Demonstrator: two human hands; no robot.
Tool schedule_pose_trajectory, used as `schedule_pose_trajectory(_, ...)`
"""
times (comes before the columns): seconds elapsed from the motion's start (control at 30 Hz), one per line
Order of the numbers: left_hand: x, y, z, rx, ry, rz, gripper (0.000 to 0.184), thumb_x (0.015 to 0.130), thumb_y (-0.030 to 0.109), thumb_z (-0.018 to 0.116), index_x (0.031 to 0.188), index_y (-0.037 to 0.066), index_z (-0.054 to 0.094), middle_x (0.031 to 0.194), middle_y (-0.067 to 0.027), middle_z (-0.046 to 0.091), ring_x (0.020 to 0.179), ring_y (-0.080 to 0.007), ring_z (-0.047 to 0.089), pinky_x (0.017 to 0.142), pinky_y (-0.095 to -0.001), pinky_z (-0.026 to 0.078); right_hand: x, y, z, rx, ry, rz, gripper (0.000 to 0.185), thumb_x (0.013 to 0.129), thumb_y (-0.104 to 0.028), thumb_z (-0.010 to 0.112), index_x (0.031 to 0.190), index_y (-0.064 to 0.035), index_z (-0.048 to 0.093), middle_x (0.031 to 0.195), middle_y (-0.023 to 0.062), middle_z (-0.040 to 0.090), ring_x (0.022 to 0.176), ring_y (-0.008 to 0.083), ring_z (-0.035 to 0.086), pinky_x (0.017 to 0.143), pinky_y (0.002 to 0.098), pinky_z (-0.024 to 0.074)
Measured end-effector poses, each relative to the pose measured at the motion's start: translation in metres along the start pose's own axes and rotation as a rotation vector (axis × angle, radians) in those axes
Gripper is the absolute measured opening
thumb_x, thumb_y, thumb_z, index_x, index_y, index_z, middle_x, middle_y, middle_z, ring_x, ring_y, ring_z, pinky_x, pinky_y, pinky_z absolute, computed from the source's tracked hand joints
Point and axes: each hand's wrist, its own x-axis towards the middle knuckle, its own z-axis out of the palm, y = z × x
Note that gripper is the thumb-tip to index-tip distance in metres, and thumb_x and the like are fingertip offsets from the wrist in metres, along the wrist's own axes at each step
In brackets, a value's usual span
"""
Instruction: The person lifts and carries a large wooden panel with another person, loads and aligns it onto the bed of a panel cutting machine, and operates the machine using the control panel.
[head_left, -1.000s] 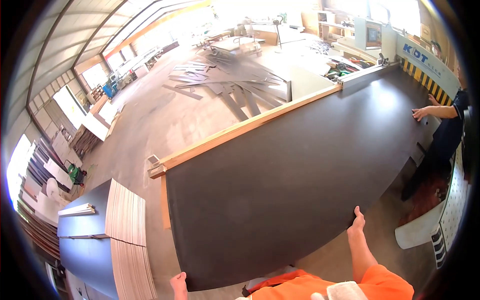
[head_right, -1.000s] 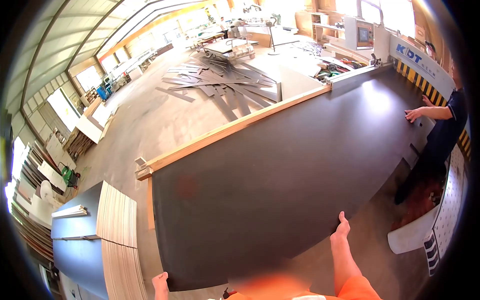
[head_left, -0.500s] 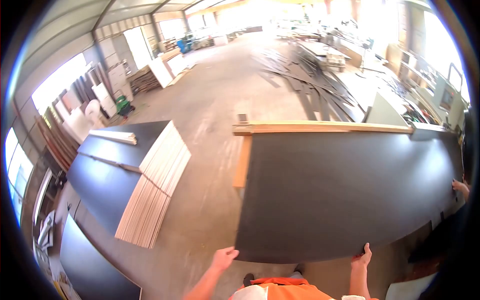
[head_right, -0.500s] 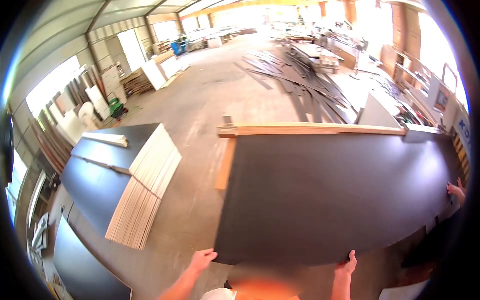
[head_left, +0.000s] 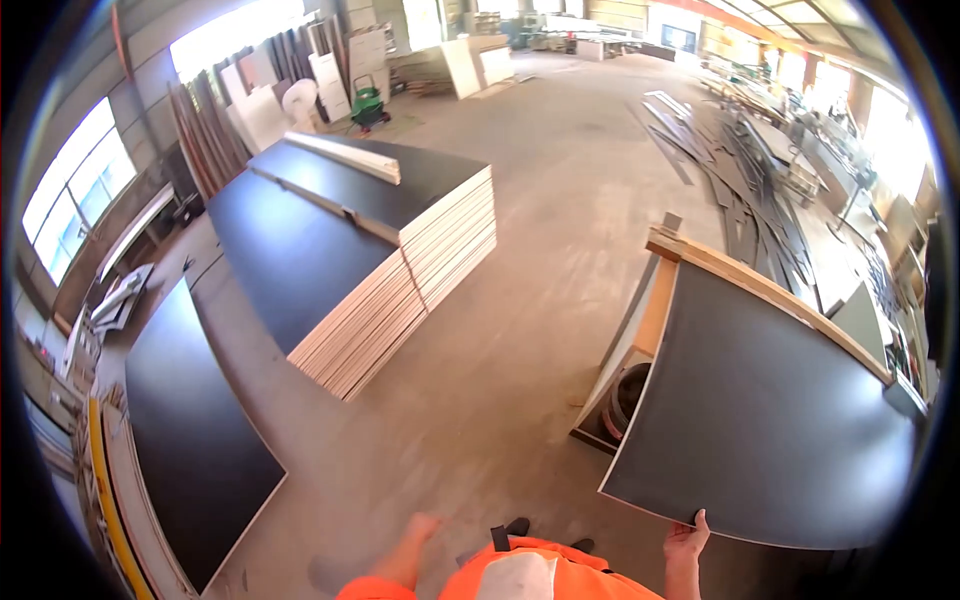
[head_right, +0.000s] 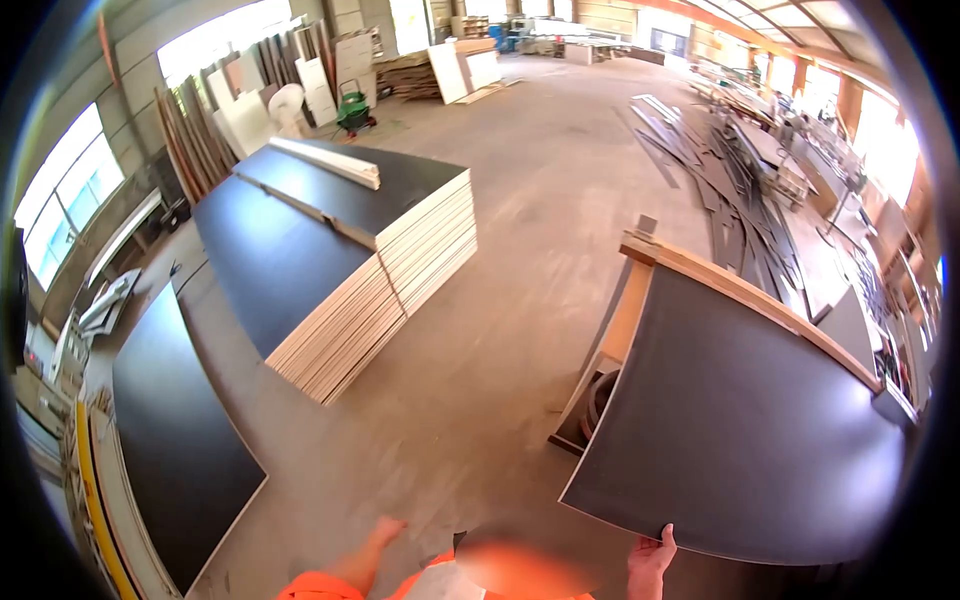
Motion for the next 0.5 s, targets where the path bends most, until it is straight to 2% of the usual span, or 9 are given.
schedule_pose_trajectory(0.07, -0.005, -0.070, 0.005, 0.077, 0.103, -0.076, 0.049, 0.094, 0.047, 0.055, 0.123, 0.010, 0.071, 0.129, -0.0191, 0.066, 0.121, -0.0360, 0.062, 0.105, -0.0469, 0.048, -0.008, 0.005, 0.007, -0.001, -0.005, -0.026, 0.027, 0.097, -0.030, 0.066, 0.112, -0.0068, 0.062, 0.105, 0.0055, 0.069, 0.094, 0.0197, 0.069, 0.083, 0.0343, 0.0612)
schedule_pose_trajectory(0.17, -0.011, -0.121, 0.009, 0.163, 0.079, -0.168, 0.051, 0.094, 0.049, 0.056, 0.123, 0.009, 0.071, 0.131, -0.0205, 0.064, 0.124, -0.0354, 0.061, 0.106, -0.0467, 0.047, 0.000, 0.006, 0.004, -0.012, -0.014, -0.022, 0.028, 0.098, -0.029, 0.066, 0.112, -0.0062, 0.062, 0.108, 0.0058, 0.069, 0.095, 0.0197, 0.068, 0.084, 0.0332, 0.0601)
schedule_pose_trajectory(0.27, -0.013, -0.136, 0.016, 0.335, 0.054, 0.089, 0.053, 0.094, 0.049, 0.058, 0.126, 0.009, 0.069, 0.133, -0.0206, 0.063, 0.126, -0.0354, 0.059, 0.107, -0.0464, 0.046, 0.001, 0.005, -0.001, -0.028, 0.002, -0.030, 0.028, 0.098, -0.029, 0.065, 0.114, -0.0058, 0.061, 0.110, 0.0062, 0.068, 0.098, 0.0196, 0.067, 0.087, 0.0323, 0.0581)
schedule_pose_trajectory(0.33, 0.004, -0.109, 0.033, 0.018, 0.002, -0.191, 0.055, 0.093, 0.049, 0.060, 0.128, 0.008, 0.068, 0.133, -0.0206, 0.063, 0.127, -0.0347, 0.058, 0.107, -0.0460, 0.046, -0.001, 0.005, 0.001, -0.039, 0.005, -0.045, 0.029, 0.098, -0.028, 0.065, 0.115, -0.0055, 0.060, 0.110, 0.0065, 0.067, 0.100, 0.0197, 0.066, 0.090, 0.0324, 0.0569)
schedule_pose_trajectory(0.4, -0.022, -0.040, 0.015, -0.130, -0.040, -0.207, 0.054, 0.092, 0.049, 0.061, 0.127, 0.008, 0.069, 0.132, -0.0217, 0.064, 0.127, -0.0345, 0.059, 0.106, -0.0458, 0.047, 0.002, 0.006, 0.000, -0.048, 0.001, -0.066, 0.030, 0.098, -0.028, 0.066, 0.116, -0.0053, 0.059, 0.110, 0.0066, 0.067, 0.101, 0.0201, 0.065, 0.092, 0.0331, 0.0560)
schedule_pose_trajectory(0.47, -0.069, 0.047, -0.023, -0.172, -0.015, -0.050, 0.050, 0.091, 0.048, 0.063, 0.118, 0.007, 0.073, 0.120, -0.0214, 0.070, 0.118, -0.0340, 0.065, 0.098, -0.0437, 0.051, 0.002, 0.006, 0.004, -0.043, 0.053, -0.069, 0.030, 0.098, -0.027, 0.066, 0.116, -0.0052, 0.059, 0.110, 0.0071, 0.066, 0.101, 0.0210, 0.065, 0.092, 0.0344, 0.0559)
schedule_pose_trajectory(0.5, -0.061, 0.055, -0.015, -0.208, 0.021, 0.035, 0.045, 0.090, 0.044, 0.065, 0.112, 0.005, 0.074, 0.111, -0.0182, 0.072, 0.107, -0.0295, 0.067, 0.092, -0.0413, 0.052, 0.000, 0.007, 0.004, -0.030, 0.084, -0.075, 0.030, 0.098, -0.027, 0.066, 0.117, -0.0052, 0.059, 0.110, 0.0073, 0.066, 0.101, 0.0215, 0.065, 0.092, 0.0350, 0.0559)
